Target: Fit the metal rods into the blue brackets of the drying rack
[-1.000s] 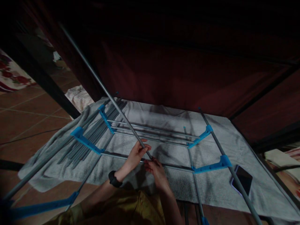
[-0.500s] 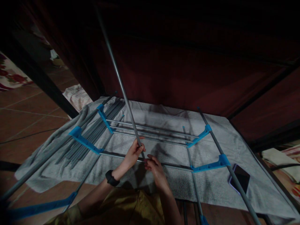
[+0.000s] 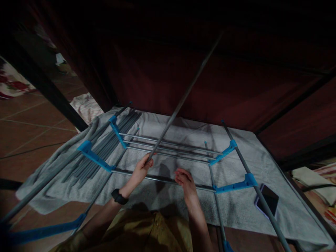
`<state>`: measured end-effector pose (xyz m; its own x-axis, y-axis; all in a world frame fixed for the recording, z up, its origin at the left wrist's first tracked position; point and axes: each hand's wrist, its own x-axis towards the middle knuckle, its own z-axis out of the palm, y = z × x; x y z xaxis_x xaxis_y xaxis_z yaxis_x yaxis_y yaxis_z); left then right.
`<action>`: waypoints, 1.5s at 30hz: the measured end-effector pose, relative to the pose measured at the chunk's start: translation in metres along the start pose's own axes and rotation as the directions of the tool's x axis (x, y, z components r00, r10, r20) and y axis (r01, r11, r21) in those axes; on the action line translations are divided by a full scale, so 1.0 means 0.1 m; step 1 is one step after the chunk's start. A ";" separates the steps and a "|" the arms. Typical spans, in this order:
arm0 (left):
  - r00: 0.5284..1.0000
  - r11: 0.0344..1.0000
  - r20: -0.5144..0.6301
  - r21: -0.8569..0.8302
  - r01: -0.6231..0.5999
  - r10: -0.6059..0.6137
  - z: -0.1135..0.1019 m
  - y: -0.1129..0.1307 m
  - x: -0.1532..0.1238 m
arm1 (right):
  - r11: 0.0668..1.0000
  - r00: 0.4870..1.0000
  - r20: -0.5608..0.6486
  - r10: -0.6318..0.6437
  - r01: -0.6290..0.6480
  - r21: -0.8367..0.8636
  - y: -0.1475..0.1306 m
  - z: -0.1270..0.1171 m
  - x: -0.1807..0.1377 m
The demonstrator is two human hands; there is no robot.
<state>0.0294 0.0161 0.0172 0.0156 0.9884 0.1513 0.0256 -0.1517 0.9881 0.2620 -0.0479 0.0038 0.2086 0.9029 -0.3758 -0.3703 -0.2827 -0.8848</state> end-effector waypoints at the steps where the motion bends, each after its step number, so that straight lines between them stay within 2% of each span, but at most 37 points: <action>1: 1.000 1.000 -0.008 0.014 0.001 -0.001 -0.03 -0.01 0.00 | 1.000 1.000 -0.013 -0.009 0.009 0.005 -0.02 -0.02 0.01; 6: 0.999 0.994 -0.051 0.112 0.012 -0.006 -0.24 -0.10 0.02 | 0.999 0.998 -0.051 -0.034 0.036 0.028 -0.09 -0.11 0.04; 12: 0.992 0.938 -0.081 0.341 -0.067 0.101 -0.57 -0.36 0.04 | 0.996 0.994 -0.099 -0.055 0.061 0.059 -0.13 -0.20 0.09; 16: 0.988 0.867 -0.051 0.486 -0.105 0.148 -0.74 -0.48 0.02 | 0.996 0.994 -0.104 -0.043 0.050 0.068 -0.12 -0.26 0.15; 21: 0.990 0.806 -0.021 0.584 -0.099 0.136 -0.89 -0.54 -0.02 | 0.996 0.994 -0.109 -0.030 0.039 0.076 -0.08 -0.34 0.23; 30: 0.988 0.699 0.036 0.703 -0.133 0.152 -0.95 -0.48 -0.03 | 0.989 0.981 -0.188 -0.056 0.081 0.127 -0.06 -0.39 0.26; 39: 0.984 0.577 0.129 0.797 -0.177 0.122 -1.00 -0.66 -0.02 | 0.960 0.964 -0.250 -0.094 0.154 0.232 -0.09 -0.54 0.30; 45: 0.978 0.505 0.183 0.838 -0.207 0.098 -1.03 -0.67 0.02 | 0.944 0.954 -0.258 -0.154 0.219 0.247 -0.16 -0.62 0.31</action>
<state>-0.0749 0.0295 -0.0460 0.2010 0.9499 0.2395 0.8469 -0.2913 0.4449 0.3305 -0.0352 -0.0112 0.4897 0.8210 -0.2934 -0.5275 0.0111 -0.8495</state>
